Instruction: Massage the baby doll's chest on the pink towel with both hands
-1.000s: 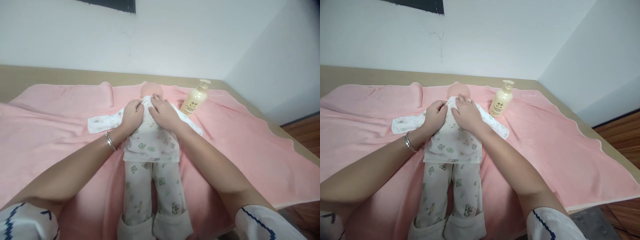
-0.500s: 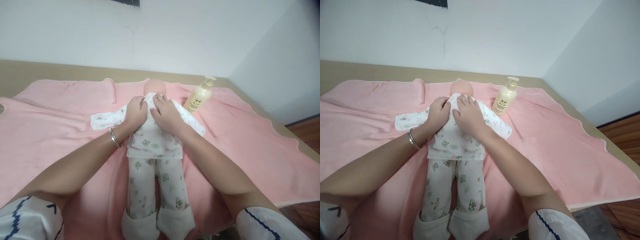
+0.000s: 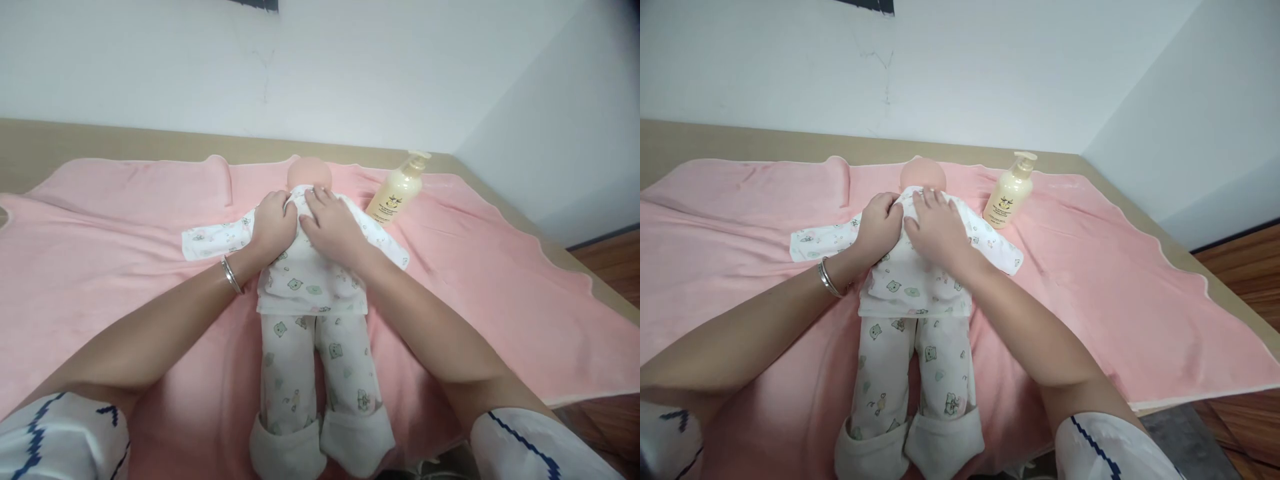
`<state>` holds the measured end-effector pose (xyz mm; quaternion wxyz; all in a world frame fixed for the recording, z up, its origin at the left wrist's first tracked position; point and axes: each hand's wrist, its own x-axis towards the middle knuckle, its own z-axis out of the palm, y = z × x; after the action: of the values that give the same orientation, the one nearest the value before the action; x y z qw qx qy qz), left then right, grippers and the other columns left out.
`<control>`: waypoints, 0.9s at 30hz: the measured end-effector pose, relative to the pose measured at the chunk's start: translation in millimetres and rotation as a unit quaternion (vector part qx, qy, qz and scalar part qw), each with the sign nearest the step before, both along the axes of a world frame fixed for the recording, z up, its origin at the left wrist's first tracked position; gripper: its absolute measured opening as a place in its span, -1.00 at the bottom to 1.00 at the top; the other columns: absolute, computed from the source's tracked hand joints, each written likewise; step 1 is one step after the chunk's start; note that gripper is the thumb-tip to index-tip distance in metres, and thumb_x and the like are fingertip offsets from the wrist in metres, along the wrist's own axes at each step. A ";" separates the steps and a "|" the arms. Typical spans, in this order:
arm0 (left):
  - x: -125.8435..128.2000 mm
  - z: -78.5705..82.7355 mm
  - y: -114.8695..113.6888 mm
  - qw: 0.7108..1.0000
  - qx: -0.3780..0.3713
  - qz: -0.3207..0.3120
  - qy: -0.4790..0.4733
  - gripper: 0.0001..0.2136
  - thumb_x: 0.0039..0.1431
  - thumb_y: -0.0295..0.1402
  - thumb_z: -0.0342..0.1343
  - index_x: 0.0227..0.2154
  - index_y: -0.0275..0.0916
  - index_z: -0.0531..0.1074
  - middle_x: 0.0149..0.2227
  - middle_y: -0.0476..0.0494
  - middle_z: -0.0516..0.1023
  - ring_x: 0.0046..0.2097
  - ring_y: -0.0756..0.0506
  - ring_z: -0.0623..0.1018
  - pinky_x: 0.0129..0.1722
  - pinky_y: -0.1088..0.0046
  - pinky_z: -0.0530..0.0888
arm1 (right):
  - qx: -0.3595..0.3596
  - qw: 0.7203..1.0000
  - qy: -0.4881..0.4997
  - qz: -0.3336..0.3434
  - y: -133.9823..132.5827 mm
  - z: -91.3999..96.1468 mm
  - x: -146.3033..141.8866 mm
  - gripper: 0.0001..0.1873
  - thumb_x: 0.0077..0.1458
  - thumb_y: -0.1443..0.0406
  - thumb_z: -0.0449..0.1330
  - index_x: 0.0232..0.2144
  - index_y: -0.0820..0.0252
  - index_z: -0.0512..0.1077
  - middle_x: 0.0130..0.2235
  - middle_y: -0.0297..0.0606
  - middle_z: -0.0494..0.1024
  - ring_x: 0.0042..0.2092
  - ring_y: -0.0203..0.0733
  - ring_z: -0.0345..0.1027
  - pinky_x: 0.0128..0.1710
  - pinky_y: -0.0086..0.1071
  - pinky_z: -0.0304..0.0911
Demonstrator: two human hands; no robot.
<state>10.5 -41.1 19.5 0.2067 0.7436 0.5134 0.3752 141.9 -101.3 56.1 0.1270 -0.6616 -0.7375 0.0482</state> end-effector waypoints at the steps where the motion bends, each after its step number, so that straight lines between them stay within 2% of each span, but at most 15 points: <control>1: 0.2 0.0 -0.8 1.000 0.001 -0.001 0.000 -0.84 0.28 -0.40 -0.13 -0.26 -0.17 0.37 -0.08 -0.28 0.59 0.03 -0.27 0.53 0.14 0.07 0.48 | -0.019 1.000 0.018 -0.015 6.2 2.5 7.4 -0.34 0.51 0.23 -0.07 0.52 0.45 0.06 0.55 0.10 -0.02 0.56 0.21 -0.17 0.54 0.09 -0.10; 3: 0.4 -0.2 -1.9 1.000 0.000 0.002 0.001 -0.83 0.28 -0.40 -0.12 -0.26 -0.17 0.38 -0.09 -0.27 0.60 0.03 -0.27 0.54 0.13 0.07 0.49 | -0.044 0.998 0.032 -0.043 10.8 5.7 14.6 -0.30 0.54 0.15 -0.09 0.53 0.47 -0.01 0.55 0.14 -0.05 0.57 0.21 -0.20 0.55 0.07 -0.13; 6: -0.5 0.3 -0.9 1.000 0.005 0.005 0.010 -0.84 0.29 -0.41 -0.12 -0.30 -0.17 0.37 -0.13 -0.26 0.60 -0.01 -0.26 0.55 0.09 0.09 0.51 | -0.028 0.998 -0.014 -0.062 -4.1 3.0 2.1 -0.30 0.54 0.20 -0.10 0.51 0.61 -0.01 0.51 0.29 0.04 0.55 0.29 -0.11 0.53 0.10 -0.09; 8: -1.7 2.1 0.4 0.999 0.013 -0.001 0.037 -0.81 0.31 -0.40 -0.13 -0.32 -0.18 0.38 -0.15 -0.27 0.60 -0.03 -0.27 0.55 0.06 0.08 0.52 | 0.013 0.998 -0.052 -0.038 -20.0 -2.1 -13.3 -0.32 0.51 0.26 -0.08 0.49 0.65 0.03 0.49 0.35 0.06 0.53 0.35 -0.08 0.52 0.13 -0.06; 11: -2.6 6.8 -2.3 0.993 0.034 -0.010 0.114 -0.74 0.37 -0.39 -0.17 -0.30 -0.22 0.44 -0.11 -0.34 0.60 0.00 -0.31 0.56 0.08 0.02 0.53 | 0.054 0.997 -0.060 0.017 -30.3 -6.5 -24.3 -0.35 0.47 0.32 -0.09 0.48 0.60 0.12 0.50 0.27 0.07 0.55 0.34 -0.13 0.53 0.15 -0.10; 13: -0.9 9.9 -10.7 0.987 0.069 -0.010 0.146 -0.72 0.36 -0.42 -0.16 -0.20 -0.27 0.49 0.01 -0.38 0.58 0.10 -0.33 0.55 0.18 -0.02 0.51 | 0.042 0.998 -0.031 0.017 -22.6 -4.7 -17.2 -0.36 0.45 0.35 -0.10 0.47 0.59 0.14 0.51 0.21 0.08 0.55 0.30 -0.13 0.55 0.11 -0.12; 15: 2.7 11.2 -24.1 0.981 0.105 -0.029 0.160 -0.68 0.35 -0.47 -0.14 -0.05 -0.32 0.50 0.12 -0.41 0.54 0.21 -0.34 0.51 0.29 -0.02 0.46 | 0.008 1.000 0.016 -0.014 -7.7 -0.1 -2.4 -0.34 0.46 0.32 -0.11 0.48 0.60 0.09 0.52 0.20 0.05 0.55 0.25 -0.13 0.55 0.07 -0.13; 18: 8.3 9.7 -44.2 0.970 0.142 -0.077 0.184 -0.59 0.35 -0.52 -0.16 0.15 -0.48 0.43 0.25 -0.52 0.46 0.36 -0.35 0.42 0.43 -0.03 0.34 | -0.037 0.996 0.069 -0.046 10.8 6.3 17.5 -0.29 0.49 0.23 -0.13 0.50 0.62 0.00 0.53 0.20 -0.04 0.57 0.21 -0.19 0.56 0.06 -0.15; 20: 9.4 8.6 -50.3 0.966 0.152 -0.094 0.188 -0.52 0.37 -0.52 -0.18 0.27 -0.53 0.34 0.34 -0.55 0.38 0.45 -0.36 0.31 0.50 -0.09 0.22 | -0.038 0.997 0.062 -0.040 13.0 7.5 21.2 -0.29 0.50 0.22 -0.16 0.50 0.63 0.00 0.53 0.20 -0.02 0.57 0.19 -0.17 0.55 0.06 -0.14; 24: 4.4 12.3 -39.7 0.977 0.070 -0.110 0.169 -0.49 0.38 -0.45 -0.22 0.31 -0.50 0.30 0.40 -0.53 0.33 0.48 -0.36 0.26 0.51 -0.13 0.19 | 0.012 0.999 -0.024 -0.045 -4.6 1.2 7.2 -0.35 0.50 0.31 -0.19 0.44 0.73 0.10 0.44 0.34 0.21 0.50 0.26 0.07 0.50 0.04 0.02; 27: -0.1 17.8 -22.5 0.987 0.017 -0.089 0.133 -0.54 0.40 -0.35 -0.19 0.22 -0.38 0.40 0.32 -0.44 0.44 0.41 -0.34 0.37 0.47 -0.07 0.28 | 0.054 0.996 -0.061 -0.032 -20.9 -4.8 -5.0 -0.36 0.47 0.34 -0.16 0.42 0.73 0.16 0.41 0.38 0.25 0.47 0.28 0.13 0.47 0.07 0.09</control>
<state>10.4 -63.6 37.3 0.1565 0.8331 0.4618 0.2612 137.0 -122.2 51.3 0.1192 -0.6788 -0.7237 -0.0361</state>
